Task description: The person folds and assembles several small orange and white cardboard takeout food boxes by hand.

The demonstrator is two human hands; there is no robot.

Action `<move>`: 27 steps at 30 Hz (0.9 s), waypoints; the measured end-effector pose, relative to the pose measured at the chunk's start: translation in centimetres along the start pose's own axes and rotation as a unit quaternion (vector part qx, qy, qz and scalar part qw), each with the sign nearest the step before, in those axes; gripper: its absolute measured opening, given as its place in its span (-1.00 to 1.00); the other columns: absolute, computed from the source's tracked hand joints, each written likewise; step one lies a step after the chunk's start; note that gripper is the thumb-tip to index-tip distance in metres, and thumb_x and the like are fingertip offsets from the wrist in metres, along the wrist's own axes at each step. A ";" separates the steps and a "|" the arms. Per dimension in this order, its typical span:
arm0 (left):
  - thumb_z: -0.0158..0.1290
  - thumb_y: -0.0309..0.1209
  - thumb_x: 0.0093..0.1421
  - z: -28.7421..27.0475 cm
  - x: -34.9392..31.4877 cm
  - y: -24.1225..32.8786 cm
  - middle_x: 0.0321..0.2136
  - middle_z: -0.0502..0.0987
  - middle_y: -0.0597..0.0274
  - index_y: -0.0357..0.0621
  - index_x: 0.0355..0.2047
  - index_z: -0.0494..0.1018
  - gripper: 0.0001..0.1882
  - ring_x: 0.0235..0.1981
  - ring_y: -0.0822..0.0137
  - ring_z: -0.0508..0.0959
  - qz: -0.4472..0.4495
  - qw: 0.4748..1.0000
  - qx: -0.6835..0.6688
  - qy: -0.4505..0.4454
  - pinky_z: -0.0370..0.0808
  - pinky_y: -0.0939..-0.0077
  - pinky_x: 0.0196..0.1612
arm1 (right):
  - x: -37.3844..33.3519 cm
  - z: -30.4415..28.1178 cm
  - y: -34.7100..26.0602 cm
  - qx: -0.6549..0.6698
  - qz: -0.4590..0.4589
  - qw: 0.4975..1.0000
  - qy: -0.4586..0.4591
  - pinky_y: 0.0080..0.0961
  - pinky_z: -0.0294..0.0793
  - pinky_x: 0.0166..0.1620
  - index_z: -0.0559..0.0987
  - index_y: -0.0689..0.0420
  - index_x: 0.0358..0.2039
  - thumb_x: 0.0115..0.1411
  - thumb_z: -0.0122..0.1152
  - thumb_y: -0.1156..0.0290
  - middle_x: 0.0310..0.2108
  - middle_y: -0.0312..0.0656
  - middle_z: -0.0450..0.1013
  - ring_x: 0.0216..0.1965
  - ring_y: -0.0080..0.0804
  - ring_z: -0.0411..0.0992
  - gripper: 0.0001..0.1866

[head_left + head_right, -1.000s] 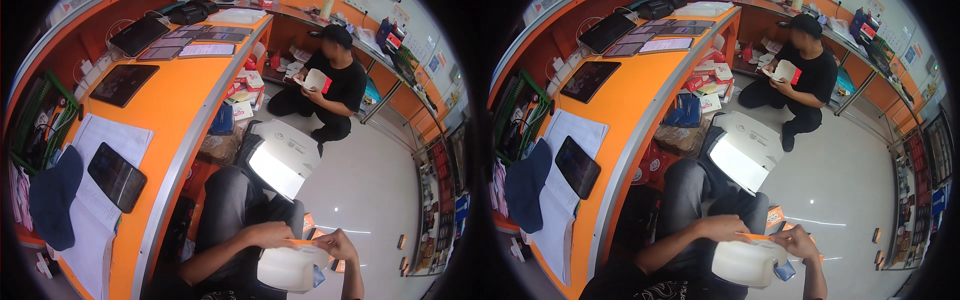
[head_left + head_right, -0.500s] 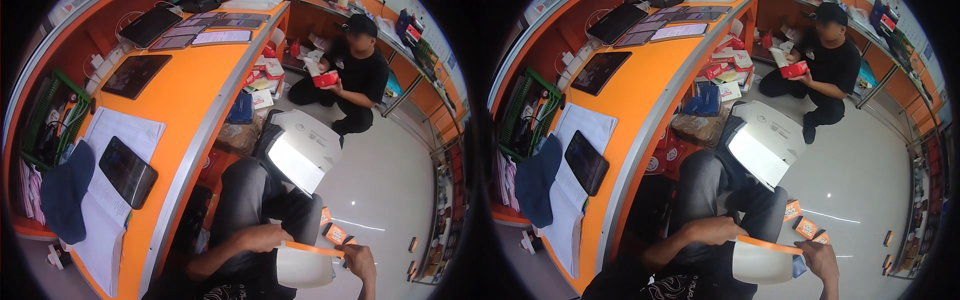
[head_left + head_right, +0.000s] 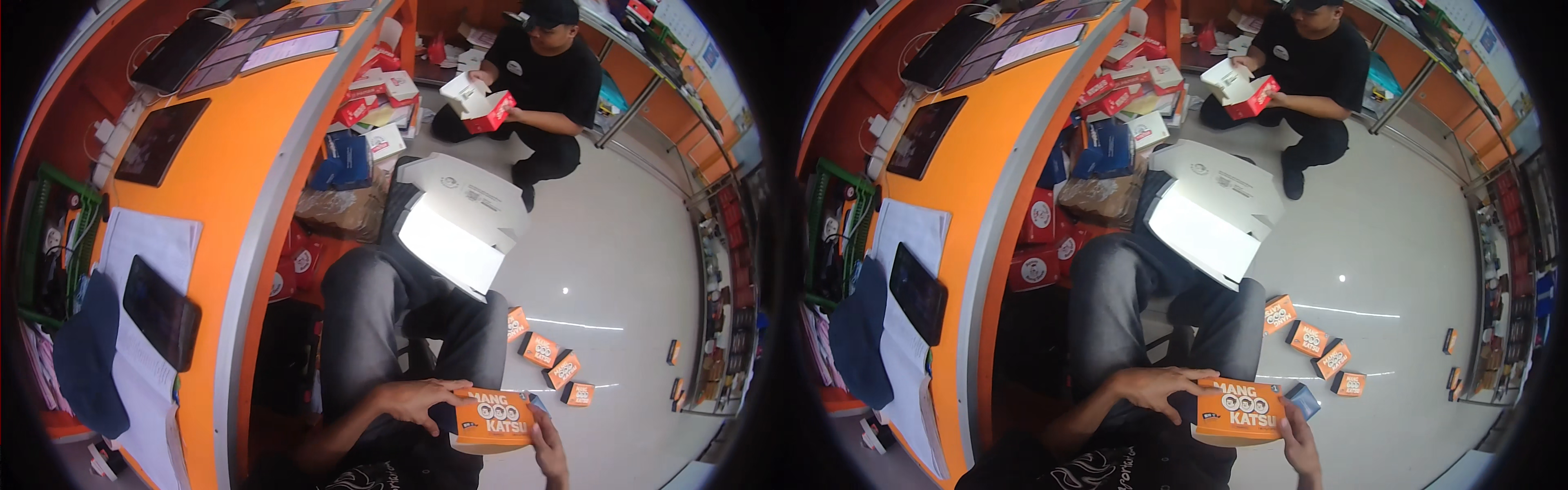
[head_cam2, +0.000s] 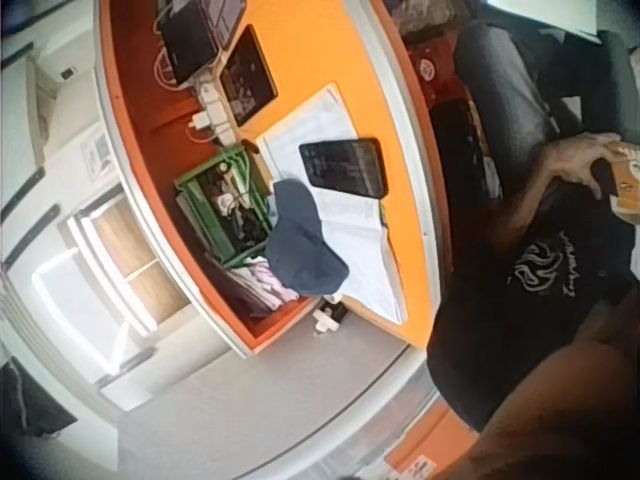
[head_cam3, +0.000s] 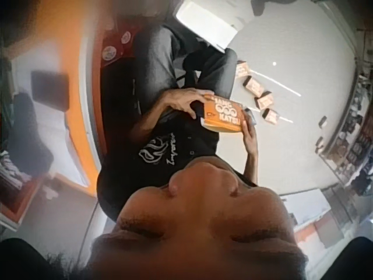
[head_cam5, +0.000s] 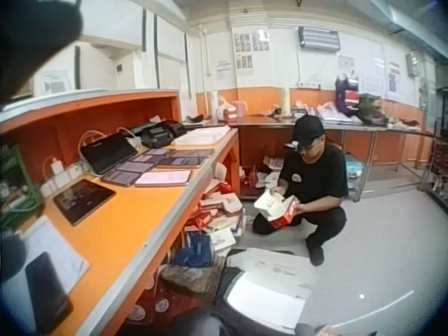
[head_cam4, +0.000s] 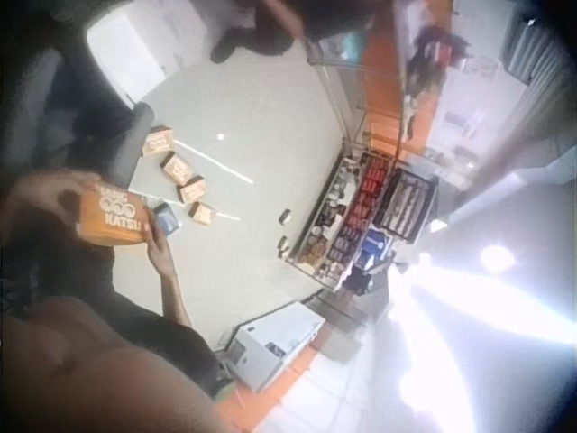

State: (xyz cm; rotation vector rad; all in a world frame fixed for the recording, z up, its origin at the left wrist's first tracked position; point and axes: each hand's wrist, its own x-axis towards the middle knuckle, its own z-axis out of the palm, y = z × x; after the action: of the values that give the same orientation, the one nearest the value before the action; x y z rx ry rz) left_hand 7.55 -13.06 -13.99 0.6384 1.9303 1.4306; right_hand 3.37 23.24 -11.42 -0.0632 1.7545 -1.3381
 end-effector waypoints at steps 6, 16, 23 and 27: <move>0.40 -0.14 -0.06 -0.3 2.3 0.5 0.28 0.13 -0.09 -0.09 0.36 0.13 0.02 0.30 0.02 0.23 0.018 0.997 -0.072 -0.036 0.29 0.33 0.27 | 2.1 4.3 -1.8 0.115 -0.020 0.982 0.145 -0.43 0.38 0.16 -0.14 0.20 0.40 0.32 0.09 0.54 0.17 0.08 0.33 0.12 -0.33 0.37 -0.22; 0.08 0.14 0.23 -0.3 9.2 -0.4 0.18 0.31 -0.21 -0.09 0.42 -0.06 -0.05 0.21 -0.07 0.35 0.015 0.994 -0.062 0.093 0.32 0.29 0.22 | 5.1 2.7 -7.2 -0.113 -0.129 0.971 0.165 -0.48 0.41 0.12 0.24 0.40 0.27 0.22 0.25 0.52 0.11 0.01 0.40 0.08 -0.39 0.41 -0.35; 0.02 0.06 0.31 0.5 13.3 -2.2 0.19 0.29 -0.07 0.00 0.35 0.12 -0.27 0.20 0.02 0.37 0.083 0.974 -0.157 0.139 0.33 0.23 0.22 | 5.4 3.7 -8.3 -0.244 -0.125 0.948 0.161 -0.38 0.41 0.12 0.36 0.40 0.20 0.19 0.32 0.38 0.03 0.16 0.48 0.09 -0.20 0.45 -0.37; -0.02 0.06 0.33 2.1 13.4 -2.4 0.08 0.34 -0.05 -0.05 0.22 0.24 -0.38 0.15 0.04 0.41 0.064 0.965 -0.130 0.218 0.36 0.22 0.17 | 5.0 4.3 -10.1 -0.272 -0.078 0.939 0.194 -0.32 0.42 0.14 0.41 0.44 0.13 0.16 0.34 0.35 -0.04 0.22 0.51 0.10 -0.09 0.47 -0.40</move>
State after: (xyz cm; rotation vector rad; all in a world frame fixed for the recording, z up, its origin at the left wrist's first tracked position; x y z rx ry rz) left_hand 0.05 -2.85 -19.48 0.3486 1.9942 2.0009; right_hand -1.29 13.28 -6.49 -0.2640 2.4661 -0.9747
